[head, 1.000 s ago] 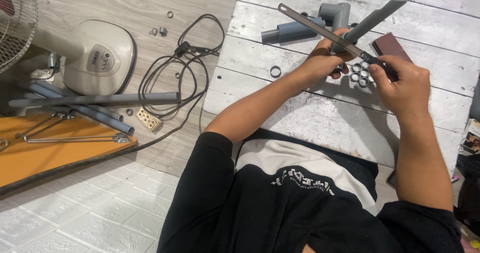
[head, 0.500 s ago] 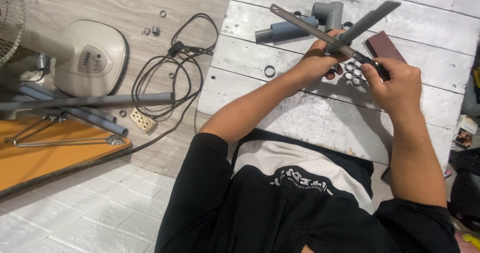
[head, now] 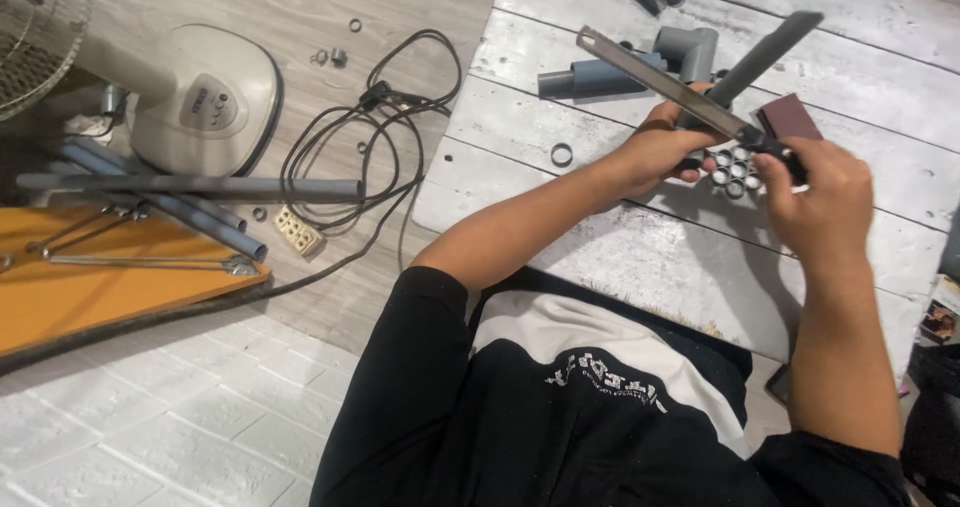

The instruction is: The person is assembling PVC pipe fittings, sanding the joints for a better fit, and cutting a section of pipe with a hand saw.

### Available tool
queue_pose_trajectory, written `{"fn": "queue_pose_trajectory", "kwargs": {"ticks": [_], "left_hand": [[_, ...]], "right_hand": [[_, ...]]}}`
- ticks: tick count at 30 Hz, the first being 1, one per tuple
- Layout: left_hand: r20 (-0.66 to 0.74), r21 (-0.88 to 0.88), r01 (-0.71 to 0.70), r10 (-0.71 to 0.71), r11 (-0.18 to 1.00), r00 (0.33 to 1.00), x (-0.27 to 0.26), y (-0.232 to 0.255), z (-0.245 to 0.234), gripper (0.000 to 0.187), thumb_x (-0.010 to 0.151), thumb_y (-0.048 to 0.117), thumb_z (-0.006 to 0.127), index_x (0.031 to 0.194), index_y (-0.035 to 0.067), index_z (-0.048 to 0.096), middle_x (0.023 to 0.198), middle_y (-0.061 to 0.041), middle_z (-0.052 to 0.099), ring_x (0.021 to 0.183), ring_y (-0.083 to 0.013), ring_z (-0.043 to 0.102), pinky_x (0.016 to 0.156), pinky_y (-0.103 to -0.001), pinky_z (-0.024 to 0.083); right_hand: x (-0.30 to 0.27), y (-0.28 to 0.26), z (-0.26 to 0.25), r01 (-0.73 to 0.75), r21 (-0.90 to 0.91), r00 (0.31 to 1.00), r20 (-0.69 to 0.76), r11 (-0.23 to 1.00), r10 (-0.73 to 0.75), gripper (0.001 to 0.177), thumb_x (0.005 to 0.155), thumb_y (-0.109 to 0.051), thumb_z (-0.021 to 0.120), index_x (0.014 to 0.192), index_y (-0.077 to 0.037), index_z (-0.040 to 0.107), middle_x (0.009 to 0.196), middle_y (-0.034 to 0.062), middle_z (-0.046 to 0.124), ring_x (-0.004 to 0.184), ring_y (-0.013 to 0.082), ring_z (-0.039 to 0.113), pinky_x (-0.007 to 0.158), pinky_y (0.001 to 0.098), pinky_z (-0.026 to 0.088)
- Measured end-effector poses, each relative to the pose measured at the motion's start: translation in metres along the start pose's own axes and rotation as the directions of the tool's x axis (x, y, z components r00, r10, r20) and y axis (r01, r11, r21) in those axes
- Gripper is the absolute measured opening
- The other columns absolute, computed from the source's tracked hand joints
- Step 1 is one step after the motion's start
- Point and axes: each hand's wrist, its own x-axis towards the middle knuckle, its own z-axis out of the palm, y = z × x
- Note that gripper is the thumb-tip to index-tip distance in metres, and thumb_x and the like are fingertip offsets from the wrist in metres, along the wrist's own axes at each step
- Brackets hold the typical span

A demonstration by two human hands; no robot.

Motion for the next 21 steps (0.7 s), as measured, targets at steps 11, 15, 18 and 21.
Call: {"fn": "queue_pose_trajectory", "kwargs": {"ticks": [11,15,18,21], "left_hand": [[0.083,0.166,-0.030,0.017,0.986,0.996,-0.004,-0.002,0.000,0.038,0.089,0.008,0.067,0.123,0.011,0.050,0.083,-0.013,0.063,0.055,-0.0157,0.060,0.035,-0.022,0.043],[0.032,0.053,-0.080,0.079,0.995,0.996,0.015,-0.014,-0.010,0.053,0.087,0.002,0.068,0.134,0.012,0.046,0.087,-0.014,0.061,0.052,-0.0187,0.061,0.033,-0.023,0.038],[-0.043,0.080,-0.099,0.103,0.992,0.994,0.013,-0.014,-0.006,0.044,0.086,0.001,0.069,0.125,0.009,0.051,0.078,-0.013,0.058,0.048,-0.0182,0.059,0.031,-0.023,0.034],[-0.048,0.107,-0.083,0.089,0.991,0.995,0.001,0.002,0.002,0.042,0.087,0.004,0.068,0.124,0.010,0.049,0.081,-0.012,0.053,0.051,-0.0193,0.059,0.033,-0.023,0.038]], "right_hand": [[-0.003,-0.005,-0.003,-0.047,0.084,0.998,0.036,0.995,0.044,0.014,0.106,-0.011,0.068,0.112,0.002,0.071,0.091,0.0143,0.065,0.080,0.0328,0.059,0.072,0.0427,0.043],[-0.005,0.004,-0.004,-0.080,-0.024,0.997,0.017,0.996,0.081,0.026,0.110,-0.024,0.068,0.113,0.001,0.072,0.097,0.0159,0.069,0.085,0.0348,0.064,0.076,0.0430,0.047],[-0.004,-0.003,0.002,-0.207,-0.035,0.971,0.115,0.978,0.210,0.034,0.109,-0.034,0.057,0.111,-0.003,0.069,0.097,0.0149,0.070,0.083,0.0363,0.064,0.068,0.0452,0.046],[0.002,-0.013,0.001,-0.301,0.049,0.928,0.245,0.952,0.281,0.036,0.109,-0.033,0.047,0.101,-0.001,0.059,0.086,0.0220,0.064,0.076,0.0441,0.059,0.060,0.0514,0.040]]}}
